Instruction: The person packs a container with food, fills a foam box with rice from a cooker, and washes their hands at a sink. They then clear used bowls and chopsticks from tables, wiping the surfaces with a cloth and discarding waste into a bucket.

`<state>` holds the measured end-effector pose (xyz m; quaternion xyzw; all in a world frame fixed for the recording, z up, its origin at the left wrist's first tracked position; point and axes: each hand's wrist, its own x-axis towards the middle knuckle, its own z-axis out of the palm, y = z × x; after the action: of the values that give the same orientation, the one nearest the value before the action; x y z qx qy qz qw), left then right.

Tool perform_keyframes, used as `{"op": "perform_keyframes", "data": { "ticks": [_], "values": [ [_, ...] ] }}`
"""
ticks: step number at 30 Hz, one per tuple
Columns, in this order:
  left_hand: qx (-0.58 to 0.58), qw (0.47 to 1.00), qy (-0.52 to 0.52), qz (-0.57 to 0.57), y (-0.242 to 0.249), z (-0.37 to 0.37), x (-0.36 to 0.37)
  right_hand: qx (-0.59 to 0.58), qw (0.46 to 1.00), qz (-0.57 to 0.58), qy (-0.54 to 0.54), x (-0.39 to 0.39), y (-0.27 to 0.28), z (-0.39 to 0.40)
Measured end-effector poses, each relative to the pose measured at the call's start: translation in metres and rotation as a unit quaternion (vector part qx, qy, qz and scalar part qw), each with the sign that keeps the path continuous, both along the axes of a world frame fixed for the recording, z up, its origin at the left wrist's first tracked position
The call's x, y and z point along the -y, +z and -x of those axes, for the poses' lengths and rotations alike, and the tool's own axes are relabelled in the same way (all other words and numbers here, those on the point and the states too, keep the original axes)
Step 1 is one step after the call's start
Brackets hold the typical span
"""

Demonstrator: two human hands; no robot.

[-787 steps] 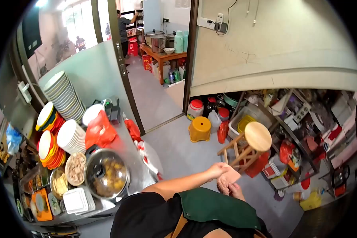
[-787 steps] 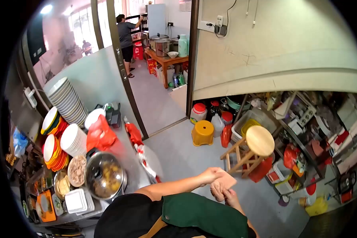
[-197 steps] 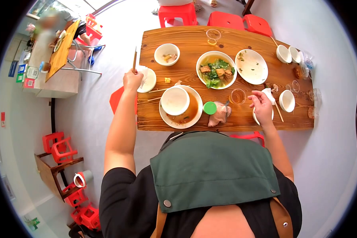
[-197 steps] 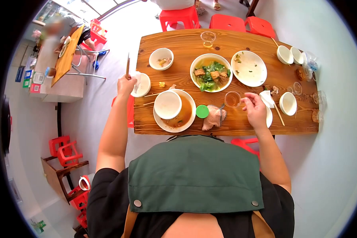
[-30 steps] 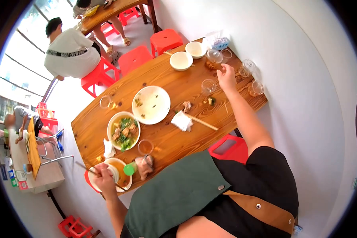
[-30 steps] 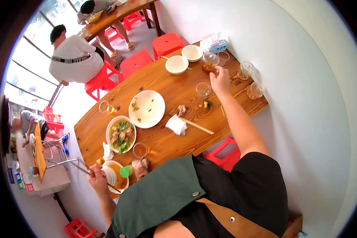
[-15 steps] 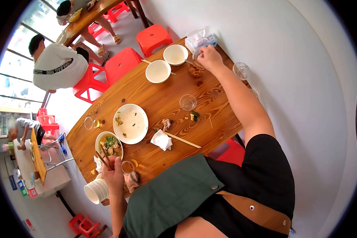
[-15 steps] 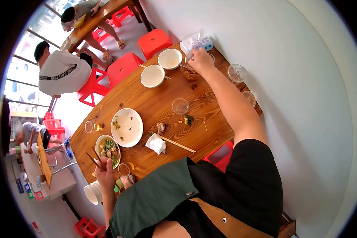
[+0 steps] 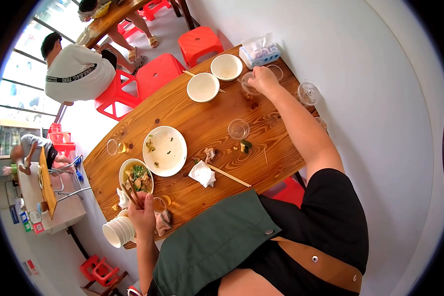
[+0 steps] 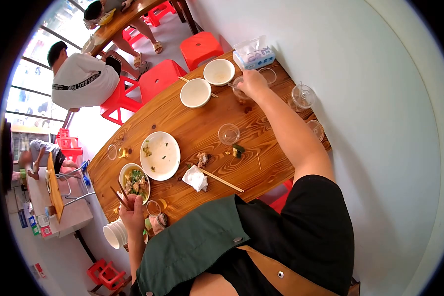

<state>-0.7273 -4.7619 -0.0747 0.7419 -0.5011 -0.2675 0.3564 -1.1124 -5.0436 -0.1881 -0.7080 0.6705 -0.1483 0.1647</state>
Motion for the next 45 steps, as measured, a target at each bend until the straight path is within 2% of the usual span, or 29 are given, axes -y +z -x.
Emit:
{"op": "perform_keyframes", "data": {
  "ticks": [2,4,5,7,8,10,11,13,15,16,17,19,21,23,26,28,30,31,32,33,34,35,36,38,40,41,43,44,45],
  "values": [
    [0.0,1.0,0.002,0.003,0.001,0.001,0.0,-0.012,1.0,-0.007,0.011,-0.006,0.002,0.006],
    [-0.012,1.0,0.008,0.008,0.002,0.0,0.0,-0.022,0.996,-0.08,0.013,-0.024,0.019,0.013],
    [-0.013,1.0,0.01,0.008,0.001,0.0,0.001,-0.023,0.996,-0.08,0.015,-0.033,0.026,0.017],
    [-0.031,0.999,-0.002,-0.022,-0.001,-0.002,0.003,-0.119,0.984,-0.128,0.033,-0.047,0.04,0.03],
    [-0.033,0.999,0.0,-0.022,-0.003,0.0,0.006,-0.121,0.984,-0.128,0.035,-0.048,0.045,0.038],
    [-0.033,0.996,0.0,-0.078,-0.01,0.008,0.02,-0.227,0.951,-0.21,0.007,-0.046,0.052,0.051],
    [-0.015,0.999,-0.045,-0.023,-0.021,0.011,0.031,-0.229,0.951,-0.21,0.009,-0.043,0.052,0.053],
    [-0.004,0.995,-0.075,-0.072,-0.042,0.019,0.057,-0.161,0.981,-0.067,-0.084,-0.032,0.053,0.056],
    [-0.217,0.957,-0.072,-0.18,-0.052,0.038,0.093,-0.168,0.976,-0.086,-0.112,-0.008,0.034,0.067],
    [-0.308,0.919,-0.034,-0.242,-0.059,0.047,0.115,-0.174,0.969,-0.105,-0.141,0.005,0.027,0.07],
    [-0.366,0.898,-0.019,-0.244,-0.069,0.057,0.133,-0.145,0.964,-0.161,-0.154,0.013,0.026,0.069],
    [-0.429,0.869,-0.007,-0.248,-0.097,0.073,0.169,-0.139,0.966,-0.183,-0.12,0.026,0.003,0.075],
    [-0.395,0.881,-0.01,-0.26,-0.127,0.085,0.203,-0.127,0.969,-0.198,-0.076,0.03,0.003,0.061],
    [-0.375,0.888,0.03,-0.263,-0.128,0.104,0.224,-0.116,0.981,-0.153,-0.03,0.009,0.013,0.03],
    [-0.354,0.897,0.087,-0.25,-0.144,0.122,0.251,-0.147,0.962,-0.207,0.098,-0.007,0.013,-0.004],
    [-0.377,0.895,0.076,-0.227,-0.148,0.131,0.259,-0.173,0.949,-0.228,0.132,-0.014,0.045,-0.026],
    [-0.406,0.887,0.08,-0.207,-0.151,0.139,0.263,-0.048,0.986,-0.16,0.03,0.006,0.039,-0.032],
    [-0.413,0.882,0.099,-0.203,-0.153,0.143,0.267,-0.04,0.99,-0.133,-0.02,0.028,0.01,-0.028],
    [-0.386,0.898,0.093,-0.188,-0.157,0.144,0.269,-0.013,0.994,-0.11,-0.025,0.054,-0.027,-0.02],
    [-0.355,0.914,0.095,-0.171,-0.162,0.14,0.269,0.065,0.994,-0.083,0.002,0.074,-0.063,-0.012],
    [-0.36,0.909,0.132,-0.163,-0.168,0.139,0.269,0.11,0.965,-0.223,-0.079,0.09,-0.073,-0.015],
    [-0.397,0.895,0.147,-0.138,-0.159,0.137,0.262,0.275,0.935,-0.19,-0.117,0.084,-0.081,-0.021],
    [-0.381,0.908,0.122,-0.124,-0.162,0.128,0.259,0.338,0.901,-0.221,-0.16,0.076,-0.07,-0.03],
    [-0.395,0.899,0.13,-0.136,-0.117,0.101,0.245,0.317,0.9,-0.227,-0.198,0.076,-0.07,-0.034],
    [-0.348,0.923,0.03,-0.16,-0.061,0.062,0.216,0.31,0.906,-0.203,-0.206,0.079,-0.078,-0.032],
    [-0.33,0.929,0.015,-0.165,-0.04,0.039,0.199,0.31,0.904,-0.218,-0.196,0.085,-0.085,-0.026],
    [-0.288,0.942,0.002,-0.174,0.015,-0.011,0.162,0.259,0.942,-0.152,-0.149,0.094,-0.085,-0.02],
    [-0.264,0.947,0.008,-0.18,0.038,-0.034,0.139,0.2,0.972,-0.072,-0.097,0.09,-0.072,-0.024],
    [-0.225,0.959,0.018,-0.171,0.048,-0.063,0.119,0.121,0.991,-0.039,-0.041,0.105,-0.076,-0.018]
  ]
}}
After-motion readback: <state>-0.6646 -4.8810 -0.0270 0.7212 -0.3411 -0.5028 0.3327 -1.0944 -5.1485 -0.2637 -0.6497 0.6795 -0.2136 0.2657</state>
